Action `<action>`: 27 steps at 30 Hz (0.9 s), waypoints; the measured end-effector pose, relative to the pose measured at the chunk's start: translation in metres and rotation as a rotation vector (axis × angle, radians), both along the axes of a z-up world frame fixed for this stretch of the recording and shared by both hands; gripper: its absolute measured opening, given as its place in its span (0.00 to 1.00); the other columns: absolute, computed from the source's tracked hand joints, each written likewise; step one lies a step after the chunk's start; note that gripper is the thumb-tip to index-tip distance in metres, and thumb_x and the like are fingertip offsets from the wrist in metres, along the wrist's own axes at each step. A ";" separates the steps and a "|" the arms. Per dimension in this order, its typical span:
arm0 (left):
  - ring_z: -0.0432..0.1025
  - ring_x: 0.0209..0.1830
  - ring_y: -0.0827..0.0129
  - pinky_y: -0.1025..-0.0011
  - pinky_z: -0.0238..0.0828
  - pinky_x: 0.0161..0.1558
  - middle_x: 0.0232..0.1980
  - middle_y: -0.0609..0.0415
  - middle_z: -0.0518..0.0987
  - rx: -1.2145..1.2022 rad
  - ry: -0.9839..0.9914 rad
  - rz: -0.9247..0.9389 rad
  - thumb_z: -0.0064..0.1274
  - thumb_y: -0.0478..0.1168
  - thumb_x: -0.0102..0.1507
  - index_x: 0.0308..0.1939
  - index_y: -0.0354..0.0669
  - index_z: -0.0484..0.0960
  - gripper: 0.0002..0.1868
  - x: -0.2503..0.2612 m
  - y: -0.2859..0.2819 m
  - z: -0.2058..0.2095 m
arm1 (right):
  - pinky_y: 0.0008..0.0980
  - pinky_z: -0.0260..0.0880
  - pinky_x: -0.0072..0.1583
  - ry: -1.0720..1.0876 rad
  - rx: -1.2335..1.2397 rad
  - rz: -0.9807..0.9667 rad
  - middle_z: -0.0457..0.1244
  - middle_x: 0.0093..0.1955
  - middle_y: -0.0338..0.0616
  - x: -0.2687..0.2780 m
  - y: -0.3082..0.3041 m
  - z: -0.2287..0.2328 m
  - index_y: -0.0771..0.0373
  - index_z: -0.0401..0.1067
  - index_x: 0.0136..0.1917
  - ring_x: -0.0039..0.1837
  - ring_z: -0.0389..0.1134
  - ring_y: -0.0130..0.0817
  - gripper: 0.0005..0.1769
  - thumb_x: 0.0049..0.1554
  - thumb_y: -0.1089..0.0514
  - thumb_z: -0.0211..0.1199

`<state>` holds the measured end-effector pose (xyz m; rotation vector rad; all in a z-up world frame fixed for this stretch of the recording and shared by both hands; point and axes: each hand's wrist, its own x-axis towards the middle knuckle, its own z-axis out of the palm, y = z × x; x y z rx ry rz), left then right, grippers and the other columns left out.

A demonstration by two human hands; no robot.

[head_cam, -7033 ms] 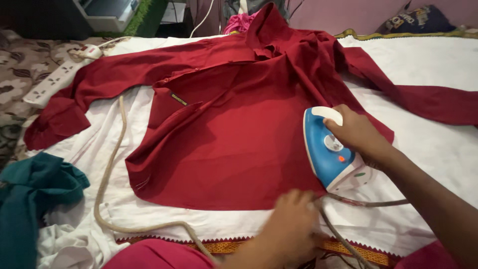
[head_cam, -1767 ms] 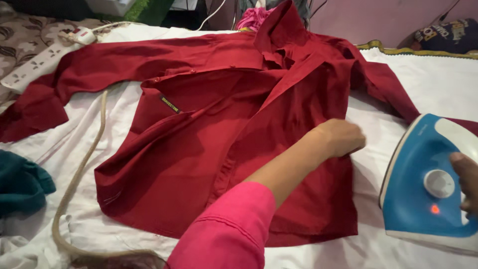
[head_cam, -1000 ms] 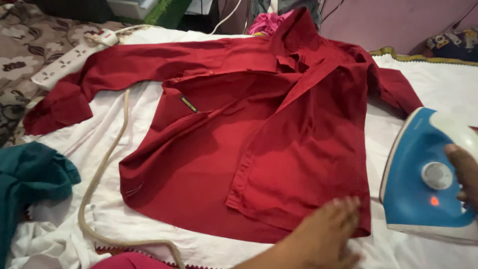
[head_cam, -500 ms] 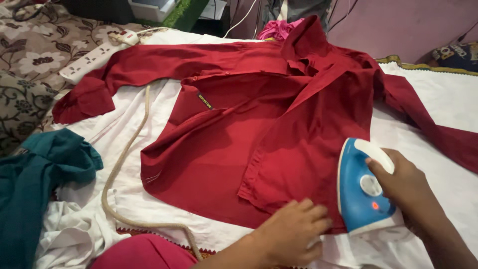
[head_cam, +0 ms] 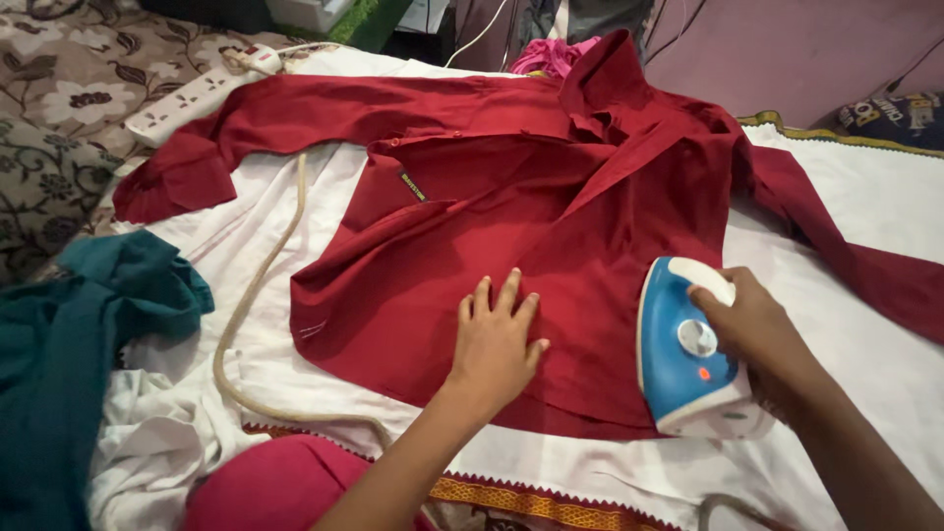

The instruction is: The person irons a red long-sleeved shirt by hand, smoothing the fabric and pressing the iron across the front, back, and sleeves while the shirt is laid out on a white surface.

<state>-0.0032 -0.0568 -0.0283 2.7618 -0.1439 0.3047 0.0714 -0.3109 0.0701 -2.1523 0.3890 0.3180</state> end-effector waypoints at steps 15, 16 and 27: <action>0.70 0.61 0.49 0.57 0.68 0.60 0.57 0.48 0.76 -0.431 0.229 0.029 0.65 0.32 0.51 0.53 0.47 0.80 0.25 0.025 0.041 -0.016 | 0.38 0.69 0.50 -0.050 -0.027 0.189 0.68 0.52 0.50 -0.007 0.032 0.004 0.59 0.68 0.66 0.49 0.67 0.37 0.26 0.58 0.45 0.59; 0.70 0.62 0.50 0.57 0.68 0.60 0.58 0.48 0.76 -0.429 0.241 0.019 0.64 0.32 0.51 0.55 0.46 0.79 0.27 0.025 0.043 -0.016 | 0.38 0.69 0.50 -0.048 -0.025 0.183 0.68 0.52 0.50 -0.009 0.033 0.005 0.59 0.68 0.66 0.49 0.67 0.37 0.26 0.58 0.45 0.59; 0.72 0.59 0.51 0.60 0.71 0.59 0.60 0.47 0.71 -0.398 0.499 -0.019 0.59 0.29 0.52 0.69 0.56 0.70 0.40 0.015 0.047 0.019 | 0.37 0.72 0.52 -0.181 -0.065 0.350 0.71 0.53 0.51 0.008 0.059 -0.013 0.60 0.68 0.64 0.51 0.74 0.38 0.27 0.55 0.47 0.61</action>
